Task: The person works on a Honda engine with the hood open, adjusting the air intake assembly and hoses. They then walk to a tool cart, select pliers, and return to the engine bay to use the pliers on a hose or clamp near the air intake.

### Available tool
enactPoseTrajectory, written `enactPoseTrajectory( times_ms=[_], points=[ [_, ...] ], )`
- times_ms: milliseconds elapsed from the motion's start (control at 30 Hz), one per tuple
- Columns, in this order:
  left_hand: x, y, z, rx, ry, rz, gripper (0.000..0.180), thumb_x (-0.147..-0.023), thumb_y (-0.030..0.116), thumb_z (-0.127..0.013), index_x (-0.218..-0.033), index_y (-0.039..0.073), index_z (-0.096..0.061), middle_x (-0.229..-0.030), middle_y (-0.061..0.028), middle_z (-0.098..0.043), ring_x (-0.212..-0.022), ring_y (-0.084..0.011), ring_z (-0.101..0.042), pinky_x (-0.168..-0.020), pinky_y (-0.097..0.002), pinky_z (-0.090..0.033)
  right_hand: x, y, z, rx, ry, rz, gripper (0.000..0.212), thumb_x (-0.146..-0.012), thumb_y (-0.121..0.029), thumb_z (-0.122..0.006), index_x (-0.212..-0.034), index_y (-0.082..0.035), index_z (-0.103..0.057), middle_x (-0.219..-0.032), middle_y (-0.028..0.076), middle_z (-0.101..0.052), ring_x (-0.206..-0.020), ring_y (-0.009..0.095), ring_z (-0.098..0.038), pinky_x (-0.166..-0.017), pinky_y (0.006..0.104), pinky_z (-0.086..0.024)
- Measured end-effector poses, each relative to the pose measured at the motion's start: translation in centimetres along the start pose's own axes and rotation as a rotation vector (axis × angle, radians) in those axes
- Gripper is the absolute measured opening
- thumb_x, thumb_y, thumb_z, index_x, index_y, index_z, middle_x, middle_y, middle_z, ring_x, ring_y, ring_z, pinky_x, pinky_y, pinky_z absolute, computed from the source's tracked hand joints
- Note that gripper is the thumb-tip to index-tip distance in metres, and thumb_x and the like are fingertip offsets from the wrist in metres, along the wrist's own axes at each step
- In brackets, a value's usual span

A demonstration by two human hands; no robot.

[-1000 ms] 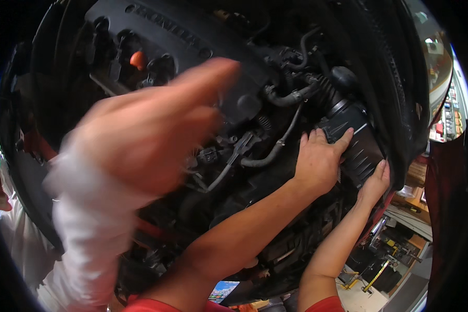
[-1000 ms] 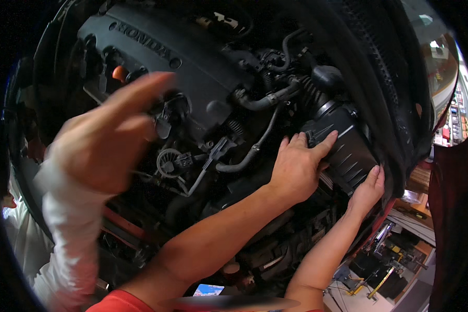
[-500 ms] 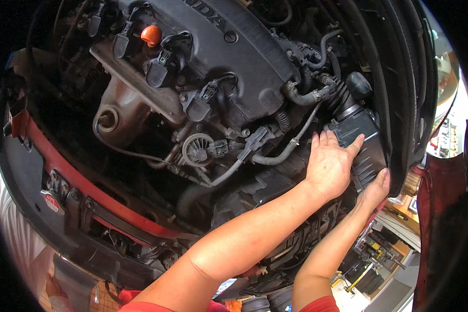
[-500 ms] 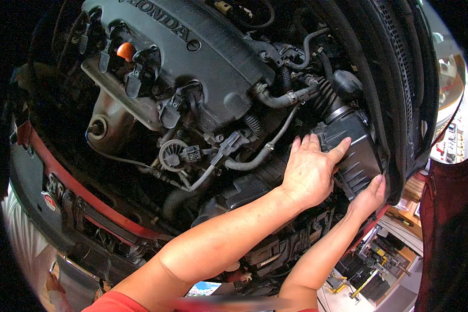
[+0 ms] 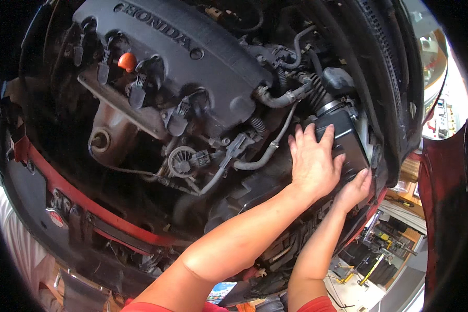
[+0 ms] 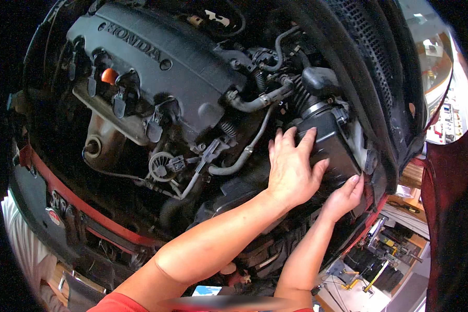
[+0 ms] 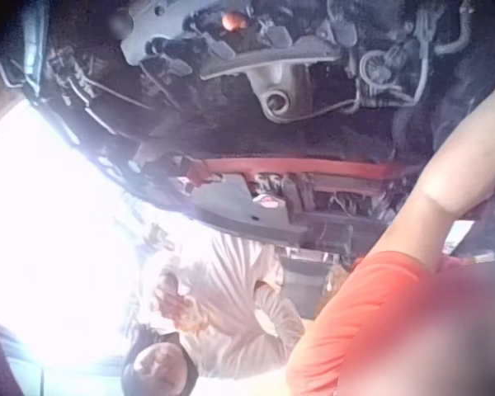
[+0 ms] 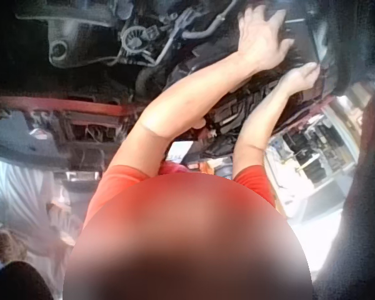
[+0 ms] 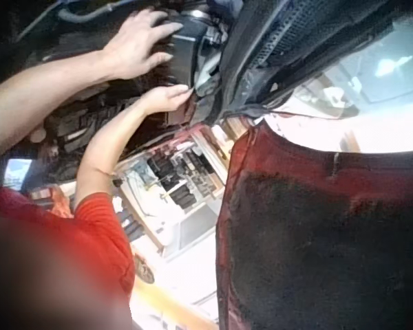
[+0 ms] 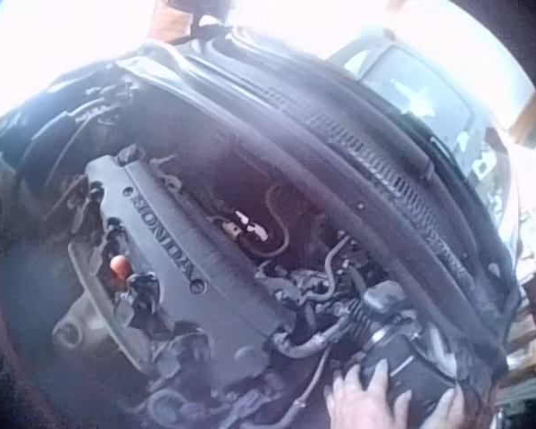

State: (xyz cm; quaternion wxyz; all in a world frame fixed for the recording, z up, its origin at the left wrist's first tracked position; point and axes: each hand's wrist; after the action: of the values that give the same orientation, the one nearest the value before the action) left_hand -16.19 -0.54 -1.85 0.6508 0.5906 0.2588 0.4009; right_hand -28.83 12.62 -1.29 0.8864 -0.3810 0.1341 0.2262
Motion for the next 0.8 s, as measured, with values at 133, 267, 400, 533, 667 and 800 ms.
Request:
enactPoseTrajectory(
  times_ms=[133,267,400,533,667,800],
  points=[
    [0.5,-0.2,0.0,-0.027,0.044,-0.001,0.069,-0.077,0.021,-0.076,-0.138,0.007,-0.048,-0.139,-0.0339,-0.037,-0.129,-0.0539,-0.034,-0.11,-0.0565,-0.027,0.6,-0.3,-0.5,-0.086,0.028,-0.035,0.039,-0.103,-0.019,-0.045,-0.129,0.009,-0.053,-0.119,0.021,-0.064,-0.102,0.025,-0.061,-0.093,0.0357,-0.047],
    [0.1,-0.5,-0.4,0.204,0.164,0.165,0.061,-0.082,0.021,-0.069,-0.136,0.003,-0.047,-0.139,-0.0345,-0.037,-0.132,-0.0494,-0.034,-0.112,-0.0515,-0.027,0.3,-1.2,-0.4,-0.026,0.045,0.02,0.036,-0.102,-0.019,-0.048,-0.126,0.007,-0.056,-0.116,0.02,-0.066,-0.1,0.025,-0.063,-0.092,0.0355,-0.047],
    [-1.4,-3.1,-0.9,0.652,0.21,0.591,0.041,-0.089,0.018,-0.048,-0.121,-0.006,-0.055,-0.115,-0.0298,-0.061,-0.112,-0.041,-0.057,-0.099,-0.0413,-0.042,0.0,-2.1,-0.4,0.028,0.069,0.051,0.034,-0.1,-0.019,-0.053,-0.122,0.005,-0.06,-0.112,0.021,-0.068,-0.099,0.026,-0.065,-0.091,0.0353,-0.048],
    [-2.0,-4.8,-1.2,0.645,0.113,0.788,0.031,-0.091,0.017,-0.05,-0.106,-0.006,-0.064,-0.103,-0.0226,-0.068,-0.098,-0.0312,-0.064,-0.089,-0.0369,-0.046,-1.6,-2.7,0.3,0.1,0.034,0.112,0.032,-0.098,-0.018,-0.055,-0.12,0.004,-0.062,-0.109,0.02,-0.069,-0.1,0.024,-0.065,-0.092,0.0337,-0.046],
    [-2.2,-4.4,-0.1,0.662,0.039,0.759,0.025,-0.091,0.012,-0.051,-0.104,-0.003,-0.067,-0.101,-0.0178,-0.069,-0.092,-0.0245,-0.064,-0.081,-0.0359,-0.049,-3.1,-2.9,0.8,0.006,-0.017,0.03,0.033,-0.097,-0.021,-0.058,-0.116,0.005,-0.064,-0.108,0.019,-0.07,-0.1,0.024,-0.065,-0.094,0.033,-0.045],
    [-1.9,-3.4,0.5,0.412,0.008,0.674,0.028,-0.097,0.025,-0.055,-0.104,0.0,-0.064,-0.089,-0.0167,-0.065,-0.076,-0.0243,-0.054,-0.067,-0.0407,-0.043,-3.8,-2.7,1.2,0.023,-0.062,0.035,0.035,-0.096,-0.023,-0.06,-0.117,0.004,-0.064,-0.107,0.018,-0.07,-0.099,0.019,-0.064,-0.094,0.0313,-0.045]
  ],
)
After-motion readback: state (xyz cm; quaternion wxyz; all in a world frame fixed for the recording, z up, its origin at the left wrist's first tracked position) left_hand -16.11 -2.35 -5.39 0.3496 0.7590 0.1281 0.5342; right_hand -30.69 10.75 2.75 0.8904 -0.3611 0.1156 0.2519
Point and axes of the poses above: each hand's wrist, its own x-axis away from the middle knuckle, its own z-axis out of the back of the hand, y = z × x
